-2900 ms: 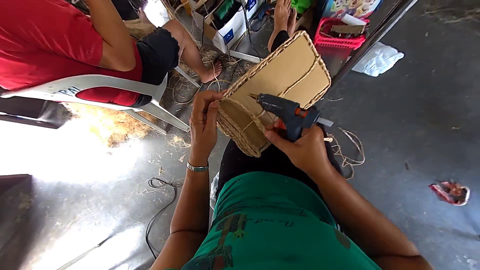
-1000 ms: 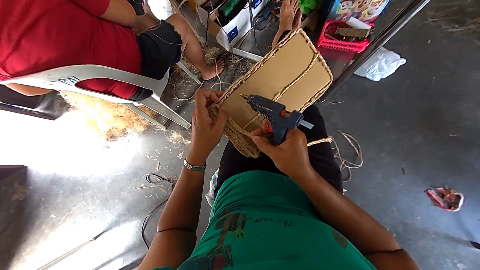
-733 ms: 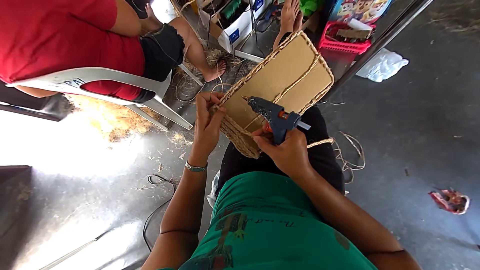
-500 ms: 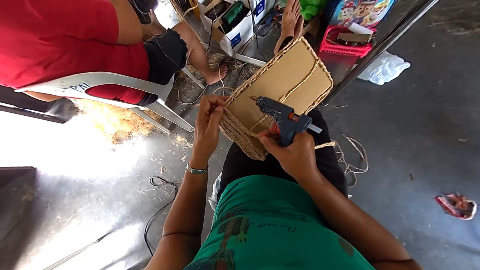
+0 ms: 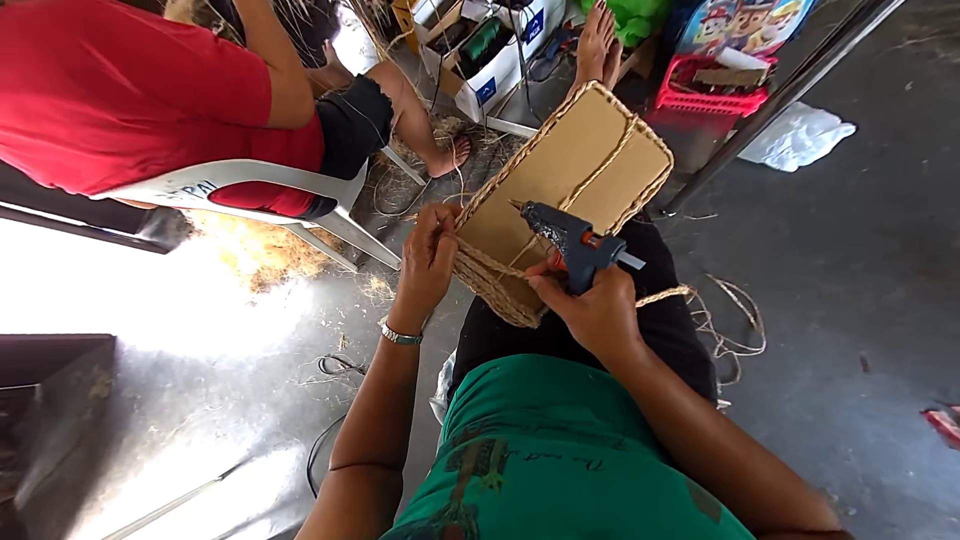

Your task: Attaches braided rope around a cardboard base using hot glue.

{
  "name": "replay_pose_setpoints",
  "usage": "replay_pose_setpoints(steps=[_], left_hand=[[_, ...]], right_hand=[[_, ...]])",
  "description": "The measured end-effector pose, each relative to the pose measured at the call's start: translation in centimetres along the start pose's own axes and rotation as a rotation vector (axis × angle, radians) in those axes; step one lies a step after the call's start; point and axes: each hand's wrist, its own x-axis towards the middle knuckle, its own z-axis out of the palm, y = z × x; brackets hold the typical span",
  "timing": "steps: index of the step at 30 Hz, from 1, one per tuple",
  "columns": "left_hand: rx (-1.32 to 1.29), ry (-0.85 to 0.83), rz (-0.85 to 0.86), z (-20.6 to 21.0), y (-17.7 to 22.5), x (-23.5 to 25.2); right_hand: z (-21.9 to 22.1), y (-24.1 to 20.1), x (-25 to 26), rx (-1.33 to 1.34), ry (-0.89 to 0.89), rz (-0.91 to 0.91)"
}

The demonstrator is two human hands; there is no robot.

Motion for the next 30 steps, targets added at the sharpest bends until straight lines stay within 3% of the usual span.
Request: replay_pose_setpoints(steps=[8, 19, 26, 30], left_hand=[[-0.258, 0.075, -0.113, 1.9, 0.5, -1.2], [-0.304, 0.033, -0.046, 2.0, -0.6, 0.3], [-0.338, 0.045, -0.082, 1.8, -1.2, 0.3], [-0.338, 0.055, -0.103, 1.8, -1.1, 0.3]], right_hand=[[-0.3, -0.6, -0.3, -0.043, -0.058, -0.046], [-1.2, -0.1, -2.3, -0.091, -0.107, -0.096], [-1.6, 0.5, -4.0, 0.271, -0.009, 0.204], [-1.1, 1.2, -4.0, 0.309, 0.011, 0.247]])
